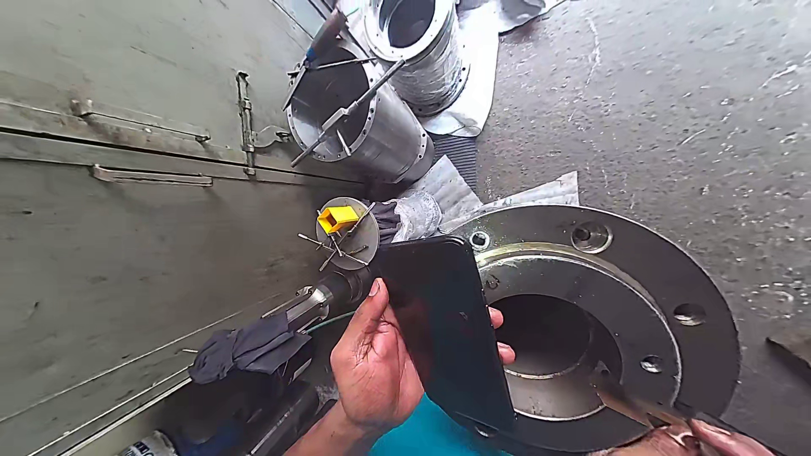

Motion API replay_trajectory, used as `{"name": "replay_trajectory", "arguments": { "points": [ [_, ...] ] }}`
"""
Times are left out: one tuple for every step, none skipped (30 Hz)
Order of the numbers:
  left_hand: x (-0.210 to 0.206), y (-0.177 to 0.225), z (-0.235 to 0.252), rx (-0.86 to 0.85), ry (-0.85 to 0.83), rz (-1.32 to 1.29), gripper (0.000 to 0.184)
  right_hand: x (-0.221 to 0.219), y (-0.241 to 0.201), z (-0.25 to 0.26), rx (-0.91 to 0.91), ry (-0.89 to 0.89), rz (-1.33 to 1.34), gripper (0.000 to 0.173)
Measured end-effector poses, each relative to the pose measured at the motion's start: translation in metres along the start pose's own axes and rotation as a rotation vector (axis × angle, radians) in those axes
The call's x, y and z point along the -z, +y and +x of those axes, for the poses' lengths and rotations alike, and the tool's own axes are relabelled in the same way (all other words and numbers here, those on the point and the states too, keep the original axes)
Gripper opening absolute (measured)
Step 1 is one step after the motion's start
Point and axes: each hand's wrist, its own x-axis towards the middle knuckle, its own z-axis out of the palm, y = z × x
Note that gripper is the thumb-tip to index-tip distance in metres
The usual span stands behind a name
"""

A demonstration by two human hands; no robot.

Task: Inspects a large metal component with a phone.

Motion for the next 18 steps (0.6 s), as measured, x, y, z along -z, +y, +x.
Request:
{"name": "replay_trajectory", "arguments": {
  "points": [
    [0.000,-0.001,-0.002,0.004,-0.003,-0.006,0.051,0.000,0.001,0.001,0.011,-0.002,-0.004,0.012],
    [0.000,-0.001,-0.006,0.010,-0.009,-0.018,0.051,0.000,0.002,0.001,0.023,0.006,-0.010,0.012],
    [0.001,-0.003,-0.010,0.019,-0.018,-0.029,0.051,0.000,0.002,0.001,0.035,0.030,-0.022,0.011],
    [0.001,-0.004,-0.015,0.027,-0.027,-0.039,0.051,-0.002,0.002,0.000,0.042,0.052,-0.040,0.011],
    [0.001,-0.005,-0.019,0.034,-0.038,-0.052,0.050,-0.003,0.003,0.001,0.050,0.067,-0.054,0.011],
    [0.000,-0.006,-0.024,0.044,-0.054,-0.068,0.051,-0.004,0.004,0.001,0.055,0.071,-0.068,0.011],
    [0.000,-0.006,-0.030,0.048,-0.069,-0.078,0.052,-0.003,0.004,0.000,0.055,0.069,-0.085,0.012],
    [-0.001,-0.006,-0.036,0.049,-0.081,-0.084,0.054,-0.003,0.004,0.000,0.052,0.062,-0.100,0.012],
    [-0.002,-0.006,-0.042,0.047,-0.087,-0.082,0.055,-0.002,0.004,0.000,0.051,0.060,-0.109,0.013],
    [-0.002,-0.005,-0.049,0.046,-0.093,-0.079,0.055,-0.002,0.004,-0.001,0.047,0.062,-0.112,0.013],
    [-0.003,-0.004,-0.055,0.046,-0.097,-0.081,0.055,-0.001,0.003,-0.001,0.043,0.065,-0.118,0.014],
    [-0.002,-0.003,-0.061,0.044,-0.100,-0.084,0.055,-0.001,0.002,-0.001,0.038,0.071,-0.122,0.015],
    [-0.001,-0.002,-0.067,0.043,-0.103,-0.089,0.054,-0.002,0.001,-0.001,0.034,0.076,-0.127,0.016],
    [0.000,-0.001,-0.072,0.039,-0.103,-0.090,0.053,-0.003,0.000,-0.001,0.031,0.082,-0.133,0.017],
    [0.001,0.000,-0.078,0.035,-0.101,-0.095,0.053,-0.003,-0.001,0.000,0.021,0.083,-0.140,0.018],
    [0.002,0.001,-0.085,0.032,-0.100,-0.107,0.053,-0.003,-0.003,-0.001,0.008,0.085,-0.143,0.019],
    [0.003,0.003,-0.093,0.028,-0.097,-0.119,0.054,-0.002,-0.003,-0.001,-0.007,0.090,-0.139,0.020],
    [0.004,0.005,-0.100,0.023,-0.094,-0.125,0.055,-0.002,-0.003,-0.002,-0.020,0.097,-0.130,0.019]
  ]
}}
